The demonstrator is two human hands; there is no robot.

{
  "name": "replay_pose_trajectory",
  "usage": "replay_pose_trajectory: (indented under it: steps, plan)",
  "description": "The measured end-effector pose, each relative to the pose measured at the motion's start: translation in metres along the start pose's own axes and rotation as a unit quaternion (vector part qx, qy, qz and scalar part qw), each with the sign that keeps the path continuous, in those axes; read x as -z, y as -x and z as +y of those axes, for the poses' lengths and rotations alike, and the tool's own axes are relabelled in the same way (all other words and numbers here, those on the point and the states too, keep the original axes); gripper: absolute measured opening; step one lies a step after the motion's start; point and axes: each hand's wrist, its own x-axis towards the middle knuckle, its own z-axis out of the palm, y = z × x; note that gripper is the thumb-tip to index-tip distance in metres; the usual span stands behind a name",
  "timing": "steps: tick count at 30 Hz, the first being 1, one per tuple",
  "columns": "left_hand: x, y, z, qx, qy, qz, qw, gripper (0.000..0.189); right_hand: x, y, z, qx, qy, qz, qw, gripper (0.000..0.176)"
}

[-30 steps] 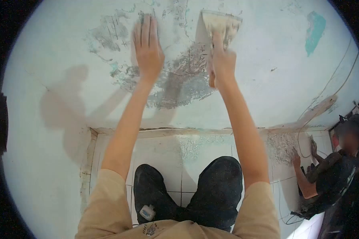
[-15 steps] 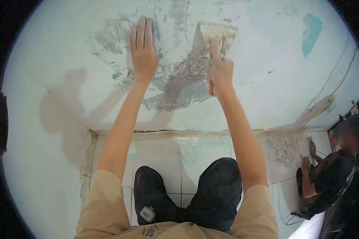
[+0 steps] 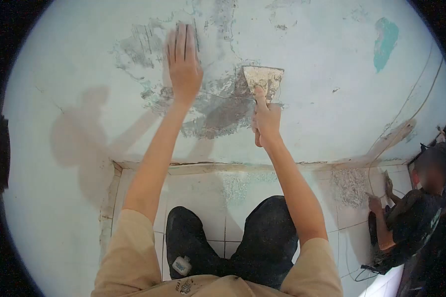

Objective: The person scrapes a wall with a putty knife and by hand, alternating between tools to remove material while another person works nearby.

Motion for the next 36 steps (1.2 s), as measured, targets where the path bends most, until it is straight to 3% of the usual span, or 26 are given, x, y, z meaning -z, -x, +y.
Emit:
replay_pose_trajectory:
  steps: [4,6,8,10,13,16,17,18,20,21,23,26,27,28,30,33,35,36]
  plan:
    - [-0.001,-0.049,0.009,-0.022,0.001,0.066,0.998,0.052,-0.008,0.005,-0.004,0.013,-0.01,0.006,1.0,0.05]
    - [0.002,-0.049,0.014,0.025,-0.048,0.018,0.998,0.054,-0.017,0.002,-0.014,0.108,0.054,0.08,0.989,0.049]
    - [-0.007,-0.02,0.01,0.012,-0.026,0.012,1.0,0.054,-0.028,-0.017,-0.064,0.17,-0.082,0.102,0.977,0.046]
    - [-0.006,0.017,0.012,0.012,0.005,-0.029,1.0,0.055,-0.03,-0.025,-0.121,0.179,-0.118,0.038,0.976,0.042]
    - [0.004,0.072,0.018,0.032,0.032,-0.086,0.995,0.057,-0.039,-0.023,-0.134,0.199,-0.046,0.005,0.979,0.043]
    - [0.005,0.093,0.016,0.047,0.01,-0.107,0.993,0.056,-0.022,-0.013,-0.061,0.162,0.056,0.074,0.982,0.051]
    - [0.005,0.085,0.011,0.049,0.01,-0.1,0.994,0.056,-0.01,-0.014,-0.025,0.112,0.129,0.097,0.98,0.051]
    - [0.006,0.071,0.004,0.018,0.005,-0.095,0.995,0.055,-0.001,-0.004,0.004,0.09,0.146,0.074,0.982,0.051]
    - [0.009,0.031,-0.005,-0.015,-0.004,-0.068,0.998,0.054,0.008,0.013,0.035,-0.023,0.038,0.012,0.999,0.05]
    - [0.011,0.002,-0.009,-0.018,-0.008,-0.045,0.999,0.054,0.003,0.011,0.031,-0.024,0.037,0.01,0.999,0.05]
    - [0.004,-0.047,-0.015,-0.015,-0.015,0.026,0.999,0.054,-0.012,0.001,0.004,0.097,0.075,0.079,0.989,0.048]
    - [0.006,-0.069,0.003,0.04,-0.006,0.014,0.999,0.057,-0.039,-0.021,-0.067,0.145,-0.019,0.05,0.988,0.049]
    - [-0.009,-0.052,-0.005,0.022,0.022,0.076,0.997,0.055,-0.044,-0.025,-0.081,0.154,-0.058,0.011,0.986,0.049]
    - [-0.01,-0.031,-0.004,0.029,0.016,0.077,0.996,0.055,-0.045,-0.022,-0.084,0.152,-0.052,0.006,0.987,0.049]
    - [0.002,0.02,0.006,0.042,0.028,-0.017,0.999,0.054,-0.047,-0.016,-0.085,0.114,-0.066,-0.027,0.991,0.048]
    - [0.013,0.095,0.009,0.046,0.013,-0.058,0.997,0.053,-0.033,-0.005,-0.009,0.096,0.044,0.075,0.992,0.045]
    - [0.013,0.109,0.008,0.031,-0.019,-0.101,0.994,0.054,-0.017,-0.004,0.023,0.128,0.09,0.093,0.983,0.044]
    - [0.011,0.098,0.005,0.03,-0.013,-0.094,0.995,0.054,-0.015,0.007,0.019,0.067,0.046,0.055,0.995,0.044]
